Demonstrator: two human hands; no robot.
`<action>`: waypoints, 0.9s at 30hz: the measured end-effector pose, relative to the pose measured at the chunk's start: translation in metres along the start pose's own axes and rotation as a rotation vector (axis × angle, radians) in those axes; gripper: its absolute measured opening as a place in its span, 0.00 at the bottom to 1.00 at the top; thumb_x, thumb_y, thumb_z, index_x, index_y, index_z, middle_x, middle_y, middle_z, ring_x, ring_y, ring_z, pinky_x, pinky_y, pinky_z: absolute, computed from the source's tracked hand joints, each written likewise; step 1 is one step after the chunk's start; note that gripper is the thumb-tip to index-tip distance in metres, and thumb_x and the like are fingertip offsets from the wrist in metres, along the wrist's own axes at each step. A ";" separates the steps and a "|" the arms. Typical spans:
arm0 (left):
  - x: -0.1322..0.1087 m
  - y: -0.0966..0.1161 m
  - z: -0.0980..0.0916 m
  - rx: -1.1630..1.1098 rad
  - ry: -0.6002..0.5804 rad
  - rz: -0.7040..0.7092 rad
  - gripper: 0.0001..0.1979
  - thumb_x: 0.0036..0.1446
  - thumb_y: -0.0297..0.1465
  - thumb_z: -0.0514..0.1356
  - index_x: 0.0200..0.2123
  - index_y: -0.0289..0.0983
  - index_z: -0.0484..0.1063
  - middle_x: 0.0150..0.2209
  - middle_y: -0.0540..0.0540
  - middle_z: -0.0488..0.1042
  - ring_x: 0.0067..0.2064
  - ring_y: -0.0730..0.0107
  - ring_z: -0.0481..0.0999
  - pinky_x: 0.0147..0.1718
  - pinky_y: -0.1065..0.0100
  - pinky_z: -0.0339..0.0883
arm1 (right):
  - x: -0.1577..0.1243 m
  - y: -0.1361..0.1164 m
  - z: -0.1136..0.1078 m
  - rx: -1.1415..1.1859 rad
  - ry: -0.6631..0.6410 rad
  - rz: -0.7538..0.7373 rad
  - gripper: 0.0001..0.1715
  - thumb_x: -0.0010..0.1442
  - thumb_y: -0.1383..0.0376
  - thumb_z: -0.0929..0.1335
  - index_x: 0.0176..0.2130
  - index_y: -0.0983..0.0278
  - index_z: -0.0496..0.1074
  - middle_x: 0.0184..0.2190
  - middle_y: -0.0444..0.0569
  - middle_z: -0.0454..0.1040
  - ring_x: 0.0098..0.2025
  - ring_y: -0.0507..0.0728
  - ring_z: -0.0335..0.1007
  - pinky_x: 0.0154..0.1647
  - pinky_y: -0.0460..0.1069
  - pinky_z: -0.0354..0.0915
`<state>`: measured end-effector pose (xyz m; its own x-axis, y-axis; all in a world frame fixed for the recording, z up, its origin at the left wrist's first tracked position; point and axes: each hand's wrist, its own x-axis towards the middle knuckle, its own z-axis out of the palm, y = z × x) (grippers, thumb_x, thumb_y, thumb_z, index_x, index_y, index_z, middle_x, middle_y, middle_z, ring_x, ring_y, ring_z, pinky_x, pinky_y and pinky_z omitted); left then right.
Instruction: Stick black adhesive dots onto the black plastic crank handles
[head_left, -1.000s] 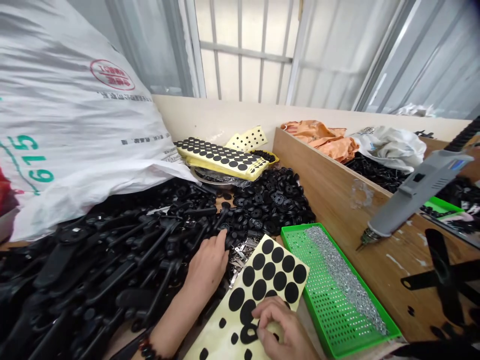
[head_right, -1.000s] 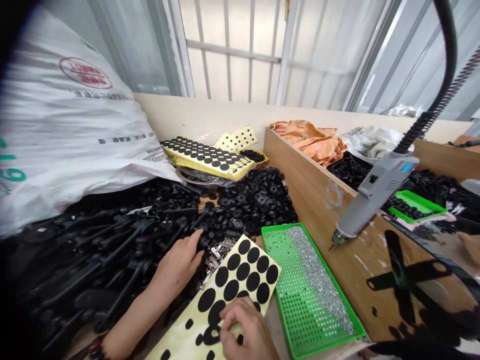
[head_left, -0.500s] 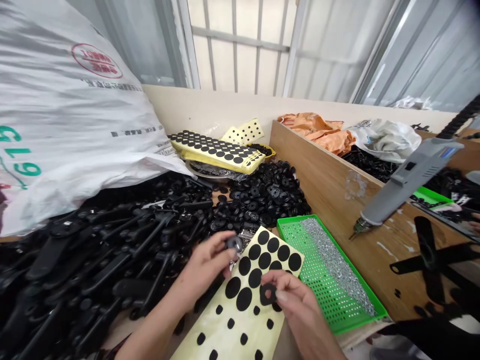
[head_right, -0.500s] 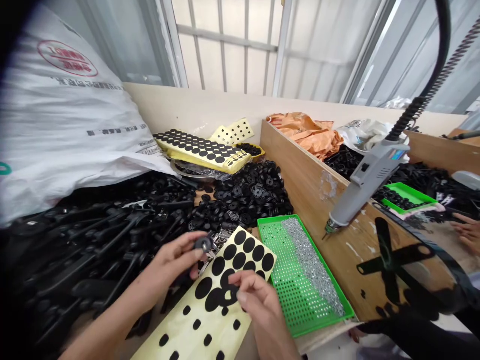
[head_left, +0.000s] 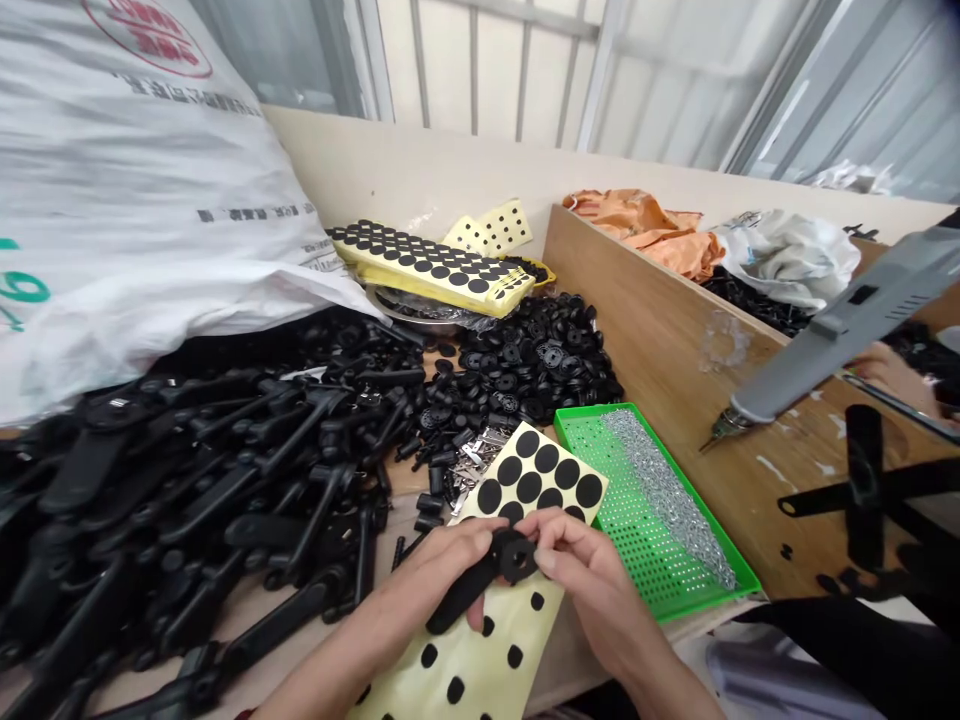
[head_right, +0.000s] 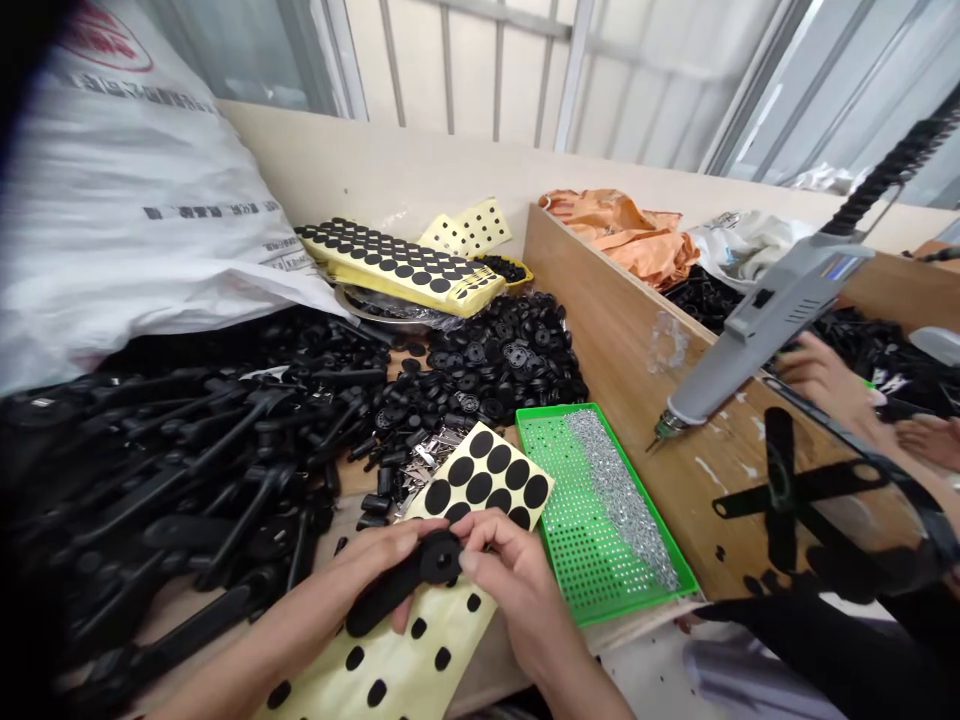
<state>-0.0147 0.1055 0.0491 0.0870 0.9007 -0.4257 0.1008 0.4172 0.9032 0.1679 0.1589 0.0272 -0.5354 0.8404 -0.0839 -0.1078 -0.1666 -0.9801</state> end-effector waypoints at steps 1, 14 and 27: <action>0.000 -0.002 0.001 0.005 0.016 0.006 0.28 0.60 0.47 0.48 0.56 0.35 0.65 0.19 0.52 0.75 0.36 0.60 0.75 0.42 0.64 0.61 | 0.000 0.000 0.000 -0.016 -0.002 -0.004 0.07 0.52 0.65 0.67 0.24 0.63 0.66 0.39 0.50 0.72 0.42 0.59 0.67 0.42 0.51 0.63; 0.004 -0.007 0.003 0.011 0.006 -0.040 0.28 0.59 0.46 0.49 0.56 0.36 0.65 0.32 0.47 0.80 0.25 0.67 0.73 0.33 0.65 0.64 | 0.003 -0.001 -0.003 -0.040 -0.023 0.028 0.07 0.52 0.67 0.68 0.24 0.63 0.67 0.36 0.48 0.69 0.39 0.56 0.65 0.40 0.48 0.60; 0.002 -0.006 0.006 -0.015 -0.040 -0.011 0.24 0.60 0.41 0.51 0.55 0.35 0.67 0.23 0.51 0.76 0.26 0.67 0.74 0.28 0.70 0.60 | 0.004 0.001 -0.003 -0.113 -0.047 0.019 0.06 0.51 0.69 0.68 0.24 0.63 0.66 0.35 0.47 0.69 0.39 0.55 0.66 0.40 0.48 0.61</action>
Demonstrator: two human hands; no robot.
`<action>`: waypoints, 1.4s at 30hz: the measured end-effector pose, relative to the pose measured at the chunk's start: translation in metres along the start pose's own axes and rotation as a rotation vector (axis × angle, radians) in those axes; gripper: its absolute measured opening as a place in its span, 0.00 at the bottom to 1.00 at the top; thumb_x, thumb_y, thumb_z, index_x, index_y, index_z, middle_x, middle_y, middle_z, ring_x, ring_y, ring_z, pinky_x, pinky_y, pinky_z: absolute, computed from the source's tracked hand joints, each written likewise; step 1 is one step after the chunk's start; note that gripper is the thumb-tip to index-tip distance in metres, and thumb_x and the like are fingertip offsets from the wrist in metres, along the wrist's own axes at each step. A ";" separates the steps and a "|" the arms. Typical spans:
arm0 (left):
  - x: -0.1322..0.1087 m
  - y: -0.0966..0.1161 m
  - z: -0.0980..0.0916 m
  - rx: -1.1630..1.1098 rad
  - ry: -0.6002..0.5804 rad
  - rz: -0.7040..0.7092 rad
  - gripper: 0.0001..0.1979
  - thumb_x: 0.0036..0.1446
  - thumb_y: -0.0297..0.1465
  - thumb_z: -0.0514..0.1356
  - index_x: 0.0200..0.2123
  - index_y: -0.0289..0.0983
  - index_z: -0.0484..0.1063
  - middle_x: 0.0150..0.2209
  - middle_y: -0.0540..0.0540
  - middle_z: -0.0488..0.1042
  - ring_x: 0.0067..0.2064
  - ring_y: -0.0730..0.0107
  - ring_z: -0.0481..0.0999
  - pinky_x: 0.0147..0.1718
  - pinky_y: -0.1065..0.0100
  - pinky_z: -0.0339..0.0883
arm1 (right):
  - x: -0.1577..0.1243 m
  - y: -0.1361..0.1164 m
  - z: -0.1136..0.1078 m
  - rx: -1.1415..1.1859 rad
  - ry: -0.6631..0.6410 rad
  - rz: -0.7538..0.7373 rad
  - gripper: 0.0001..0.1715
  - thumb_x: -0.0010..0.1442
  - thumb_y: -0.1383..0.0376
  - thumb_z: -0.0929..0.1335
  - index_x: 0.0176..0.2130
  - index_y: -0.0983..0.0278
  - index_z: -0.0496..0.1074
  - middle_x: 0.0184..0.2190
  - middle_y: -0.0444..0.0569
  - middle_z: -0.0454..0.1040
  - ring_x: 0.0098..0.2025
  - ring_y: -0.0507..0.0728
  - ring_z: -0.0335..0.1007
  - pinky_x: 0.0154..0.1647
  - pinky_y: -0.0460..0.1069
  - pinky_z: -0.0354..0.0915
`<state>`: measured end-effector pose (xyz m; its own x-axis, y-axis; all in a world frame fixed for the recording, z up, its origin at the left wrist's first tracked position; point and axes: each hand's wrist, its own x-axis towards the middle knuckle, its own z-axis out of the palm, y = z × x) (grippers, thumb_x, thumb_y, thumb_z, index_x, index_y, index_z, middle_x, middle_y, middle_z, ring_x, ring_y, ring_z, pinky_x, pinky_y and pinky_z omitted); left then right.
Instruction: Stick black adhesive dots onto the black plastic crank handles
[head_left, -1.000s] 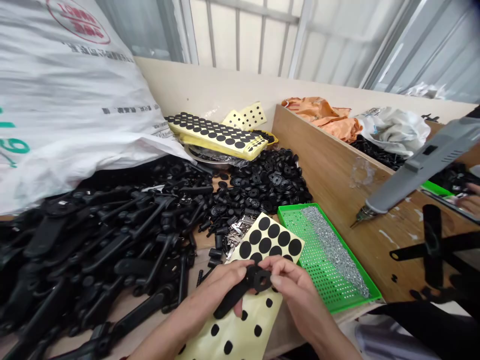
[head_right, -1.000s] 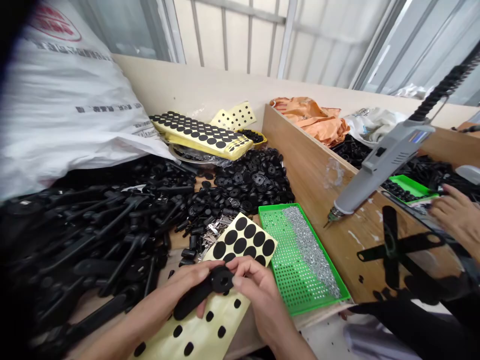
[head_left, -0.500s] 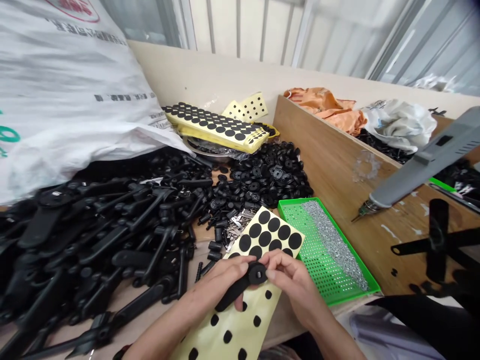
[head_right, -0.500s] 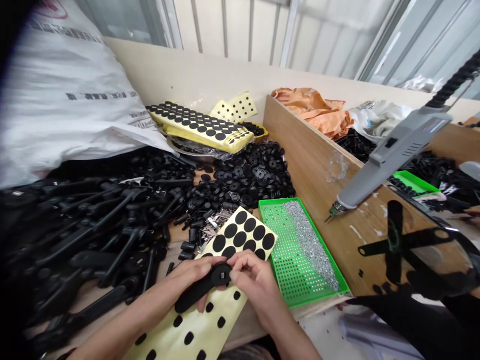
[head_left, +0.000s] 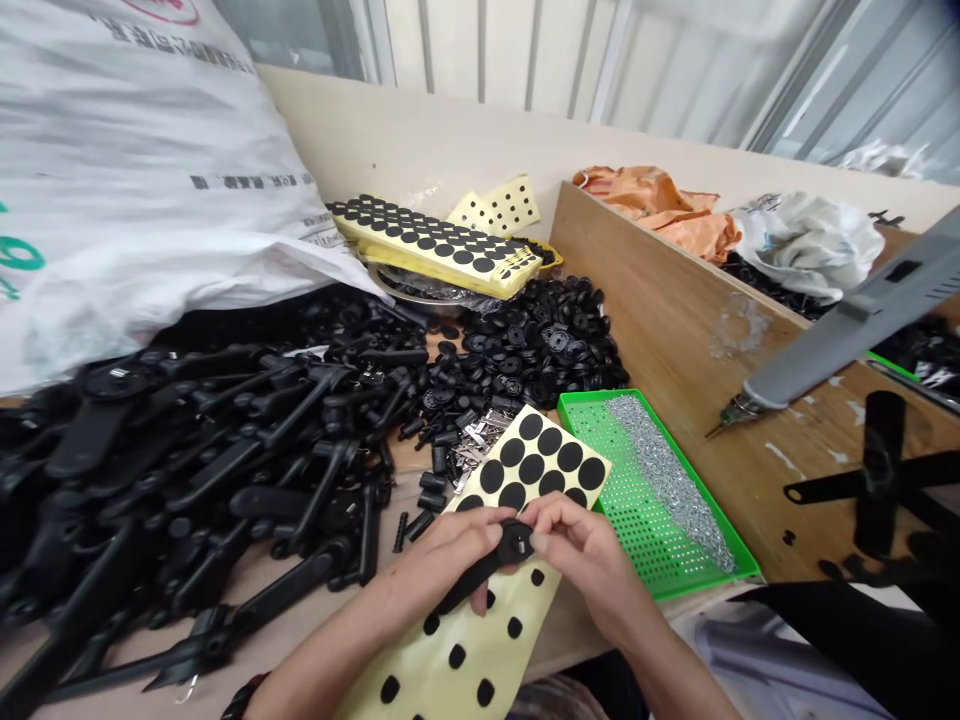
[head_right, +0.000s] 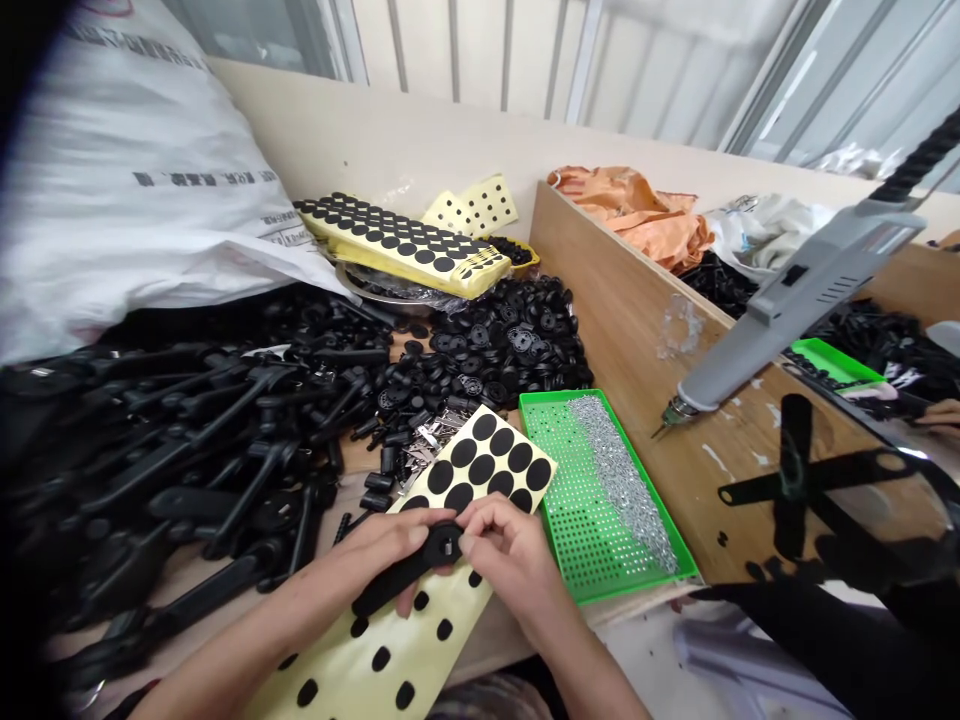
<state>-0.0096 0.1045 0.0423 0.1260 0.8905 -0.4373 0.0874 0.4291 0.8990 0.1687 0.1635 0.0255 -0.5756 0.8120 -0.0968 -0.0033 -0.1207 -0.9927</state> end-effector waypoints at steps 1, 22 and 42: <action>0.000 0.000 0.000 0.010 0.003 -0.003 0.24 0.60 0.40 0.51 0.55 0.35 0.67 0.22 0.51 0.76 0.26 0.67 0.74 0.29 0.70 0.60 | 0.000 0.000 0.000 -0.004 -0.001 -0.002 0.06 0.51 0.69 0.68 0.24 0.63 0.66 0.35 0.47 0.69 0.39 0.55 0.66 0.40 0.48 0.62; 0.004 -0.015 0.011 0.162 0.115 0.187 0.15 0.59 0.35 0.53 0.46 0.36 0.70 0.16 0.58 0.63 0.19 0.76 0.62 0.19 0.75 0.56 | 0.002 0.002 0.006 -0.088 0.051 0.053 0.06 0.46 0.67 0.68 0.22 0.63 0.66 0.26 0.43 0.68 0.29 0.52 0.64 0.30 0.46 0.61; -0.011 -0.010 0.014 -0.574 0.055 0.028 0.20 0.56 0.43 0.58 0.47 0.36 0.65 0.20 0.49 0.74 0.12 0.83 0.58 0.13 0.79 0.48 | -0.006 0.003 0.016 0.011 0.005 -0.102 0.13 0.65 0.58 0.60 0.44 0.61 0.68 0.29 0.43 0.67 0.29 0.51 0.66 0.34 0.47 0.62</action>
<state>0.0022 0.0879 0.0375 0.0673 0.9028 -0.4248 -0.4674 0.4047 0.7860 0.1592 0.1487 0.0243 -0.5673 0.8235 0.0041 -0.0702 -0.0434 -0.9966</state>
